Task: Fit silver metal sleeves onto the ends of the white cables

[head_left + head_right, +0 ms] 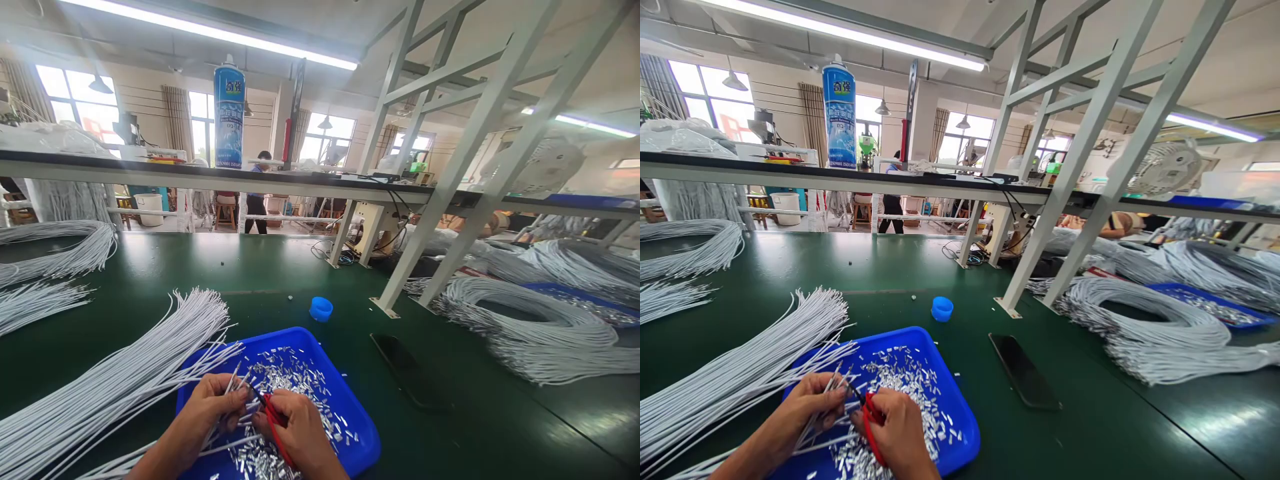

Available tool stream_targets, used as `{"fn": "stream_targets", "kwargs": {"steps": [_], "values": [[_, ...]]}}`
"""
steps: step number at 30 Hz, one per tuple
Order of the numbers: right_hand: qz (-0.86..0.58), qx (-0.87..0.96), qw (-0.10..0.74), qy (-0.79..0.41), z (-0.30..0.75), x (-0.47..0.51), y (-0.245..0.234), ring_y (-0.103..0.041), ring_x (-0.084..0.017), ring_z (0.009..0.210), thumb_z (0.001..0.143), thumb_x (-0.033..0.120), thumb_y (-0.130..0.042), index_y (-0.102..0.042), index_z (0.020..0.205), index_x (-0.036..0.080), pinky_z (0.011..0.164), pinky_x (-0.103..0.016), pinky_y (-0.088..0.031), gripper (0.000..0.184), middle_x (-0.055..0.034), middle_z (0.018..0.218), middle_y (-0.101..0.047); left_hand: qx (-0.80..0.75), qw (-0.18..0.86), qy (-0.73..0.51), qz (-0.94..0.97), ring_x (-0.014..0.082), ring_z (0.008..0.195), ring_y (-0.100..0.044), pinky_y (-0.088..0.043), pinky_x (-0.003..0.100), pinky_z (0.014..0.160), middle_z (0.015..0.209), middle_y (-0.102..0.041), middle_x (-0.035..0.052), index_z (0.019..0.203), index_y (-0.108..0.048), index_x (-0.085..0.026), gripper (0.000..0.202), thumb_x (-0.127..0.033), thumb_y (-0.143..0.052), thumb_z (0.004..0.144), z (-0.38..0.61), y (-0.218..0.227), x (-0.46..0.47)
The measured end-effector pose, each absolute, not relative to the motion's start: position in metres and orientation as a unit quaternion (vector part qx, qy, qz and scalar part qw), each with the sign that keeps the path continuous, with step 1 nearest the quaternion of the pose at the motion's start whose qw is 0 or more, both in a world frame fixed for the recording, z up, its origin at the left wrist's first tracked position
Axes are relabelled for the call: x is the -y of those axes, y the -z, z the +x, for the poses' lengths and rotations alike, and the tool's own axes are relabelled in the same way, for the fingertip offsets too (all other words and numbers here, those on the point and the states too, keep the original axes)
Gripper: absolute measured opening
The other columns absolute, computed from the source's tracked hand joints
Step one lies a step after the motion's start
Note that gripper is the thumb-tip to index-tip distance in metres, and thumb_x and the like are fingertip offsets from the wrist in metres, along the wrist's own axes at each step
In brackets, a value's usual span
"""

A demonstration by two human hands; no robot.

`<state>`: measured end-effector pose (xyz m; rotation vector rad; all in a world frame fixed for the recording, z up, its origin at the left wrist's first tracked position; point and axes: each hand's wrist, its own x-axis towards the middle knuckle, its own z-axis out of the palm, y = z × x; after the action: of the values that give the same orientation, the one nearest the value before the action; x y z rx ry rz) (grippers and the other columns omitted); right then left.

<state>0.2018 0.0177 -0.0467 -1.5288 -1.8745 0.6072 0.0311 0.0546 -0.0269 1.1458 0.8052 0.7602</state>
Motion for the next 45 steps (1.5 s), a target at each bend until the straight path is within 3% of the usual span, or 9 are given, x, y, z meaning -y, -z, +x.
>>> {"fn": "stream_targets", "kwargs": {"steps": [6,12,14,19,25,29,34,39,45], "values": [[-0.601,0.678,0.346,-0.245,0.218,-0.023,0.036,-0.044,-0.012,0.055,0.066,0.042,-0.066,-0.054,0.051,0.017,0.051,-0.023,-0.029,0.031,0.0013,0.057,-0.051,-0.38,0.687,-0.365,0.5,0.0066,0.043,-0.033,-0.019,0.021,0.044,0.049,-0.047,-0.0034,0.058,-0.056,-0.014,0.037,-0.048,-0.07,0.063,0.033,0.028,-0.056],[-0.485,0.486,0.51,-0.518,0.198,-0.019,0.041,-0.042,-0.01,0.051,0.069,0.049,-0.063,-0.064,0.077,0.015,0.049,-0.022,-0.034,0.036,0.0019,0.057,-0.05,-0.379,0.603,-0.358,0.604,0.0084,0.049,-0.028,-0.022,0.022,0.048,0.049,-0.037,-0.0055,0.052,-0.052,-0.015,0.042,-0.053,-0.065,0.065,0.036,0.025,-0.049],[-0.496,0.496,0.525,-0.482,0.19,-0.016,0.045,-0.041,-0.011,0.05,0.071,0.046,-0.061,-0.063,0.073,0.015,0.048,-0.023,-0.034,0.032,0.0015,0.056,-0.05,-0.387,0.564,-0.346,0.642,0.009,0.05,-0.029,-0.023,0.023,0.048,0.05,-0.036,-0.0053,0.049,-0.049,-0.015,0.042,-0.051,-0.062,0.068,0.038,0.024,-0.047],[-0.521,0.608,0.56,-0.213,0.186,-0.011,0.051,-0.046,-0.016,0.063,0.072,0.031,-0.057,-0.053,0.054,0.019,0.062,-0.029,-0.037,0.023,-0.0026,0.06,-0.051,-0.442,0.512,-0.329,0.659,0.0097,0.048,-0.03,-0.024,0.023,0.047,0.048,-0.036,-0.0048,0.046,-0.047,-0.016,0.04,-0.045,-0.06,0.07,0.039,0.021,-0.046],[-0.417,0.314,0.571,-0.634,0.2,-0.021,0.041,-0.034,-0.008,0.043,0.067,0.041,-0.061,-0.042,0.055,0.02,0.042,-0.022,-0.029,0.031,0.0062,0.048,-0.034,-0.378,0.555,-0.331,0.663,0.0101,0.053,-0.036,-0.03,0.023,0.052,0.056,-0.044,-0.0036,0.059,-0.062,-0.014,0.023,-0.035,-0.07,0.063,0.035,0.021,-0.047],[-0.435,0.311,0.631,-0.562,0.211,-0.022,0.033,-0.036,-0.007,0.046,0.066,0.043,-0.069,-0.051,0.059,0.017,0.047,-0.02,-0.031,0.032,0.0056,0.05,-0.041,-0.387,0.604,-0.302,0.628,0.0097,0.053,-0.037,-0.03,0.023,0.054,0.054,-0.048,-0.0033,0.063,-0.064,-0.013,0.026,-0.038,-0.07,0.065,0.033,0.022,-0.049],[-0.461,0.475,0.556,-0.503,0.205,-0.015,0.03,-0.048,-0.012,0.061,0.065,0.04,-0.071,-0.067,0.077,0.015,0.06,-0.024,-0.037,0.028,0.0002,0.065,-0.057,-0.371,0.607,-0.271,0.649,0.0101,0.055,-0.038,-0.03,0.024,0.055,0.056,-0.049,-0.0025,0.065,-0.065,-0.011,0.032,-0.043,-0.068,0.067,0.032,0.022,-0.049],[-0.513,0.516,0.542,-0.42,0.197,-0.012,0.033,-0.044,-0.011,0.057,0.068,0.039,-0.067,-0.062,0.062,0.014,0.055,-0.023,-0.034,0.026,0.0018,0.059,-0.051,-0.351,0.594,-0.28,0.668,0.012,0.06,-0.045,-0.034,0.024,0.058,0.067,-0.057,0.0006,0.083,-0.07,-0.012,0.032,-0.041,-0.067,0.07,0.032,0.022,-0.051],[-0.515,0.561,0.499,-0.413,0.206,-0.017,0.039,-0.043,-0.011,0.057,0.075,0.042,-0.06,-0.06,0.07,0.016,0.053,-0.021,-0.033,0.026,0.0025,0.062,-0.05,-0.385,0.62,-0.334,0.596,0.0093,0.049,-0.043,-0.033,0.022,0.051,0.052,-0.052,-0.003,0.073,-0.067,-0.012,0.026,-0.036,-0.072,0.065,0.033,0.015,-0.057]]}}
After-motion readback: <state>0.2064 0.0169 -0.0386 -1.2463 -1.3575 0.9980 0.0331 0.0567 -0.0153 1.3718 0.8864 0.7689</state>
